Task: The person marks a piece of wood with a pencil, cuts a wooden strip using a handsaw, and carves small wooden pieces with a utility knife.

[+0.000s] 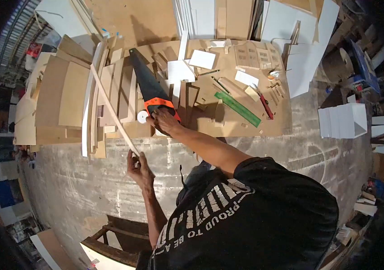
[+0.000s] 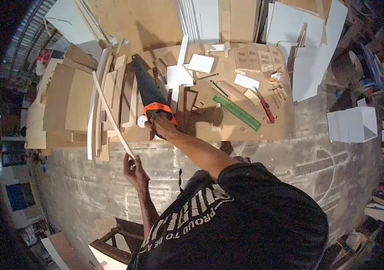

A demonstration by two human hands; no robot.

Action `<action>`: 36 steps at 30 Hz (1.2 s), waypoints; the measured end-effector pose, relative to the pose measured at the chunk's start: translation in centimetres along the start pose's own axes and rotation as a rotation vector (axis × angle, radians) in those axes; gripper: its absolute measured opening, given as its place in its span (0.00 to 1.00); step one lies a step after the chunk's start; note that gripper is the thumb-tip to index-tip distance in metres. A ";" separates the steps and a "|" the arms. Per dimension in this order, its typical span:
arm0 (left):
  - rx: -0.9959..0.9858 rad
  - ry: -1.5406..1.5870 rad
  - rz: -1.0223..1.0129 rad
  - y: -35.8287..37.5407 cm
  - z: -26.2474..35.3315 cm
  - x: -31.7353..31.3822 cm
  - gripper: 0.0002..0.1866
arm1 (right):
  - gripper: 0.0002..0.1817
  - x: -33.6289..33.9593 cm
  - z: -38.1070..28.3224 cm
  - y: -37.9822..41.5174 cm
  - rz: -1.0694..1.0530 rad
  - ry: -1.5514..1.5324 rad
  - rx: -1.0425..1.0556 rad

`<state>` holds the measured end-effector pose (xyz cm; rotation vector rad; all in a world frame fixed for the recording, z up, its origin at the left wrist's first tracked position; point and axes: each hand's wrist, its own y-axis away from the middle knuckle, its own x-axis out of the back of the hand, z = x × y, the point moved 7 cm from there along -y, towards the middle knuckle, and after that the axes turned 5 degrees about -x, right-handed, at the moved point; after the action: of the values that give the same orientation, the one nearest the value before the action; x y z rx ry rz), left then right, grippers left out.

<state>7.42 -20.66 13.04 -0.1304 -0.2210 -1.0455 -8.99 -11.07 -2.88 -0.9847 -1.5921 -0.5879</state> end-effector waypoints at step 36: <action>0.388 0.678 -0.481 7.2 -4.9 -29.6 0.21 | 0.22 14.3 19.6 28.2 0.037 -1.100 -0.542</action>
<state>0.02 6.82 1.06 0.6518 0.1762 -1.4399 3.58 23.56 2.15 -1.9502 -2.4050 -0.4694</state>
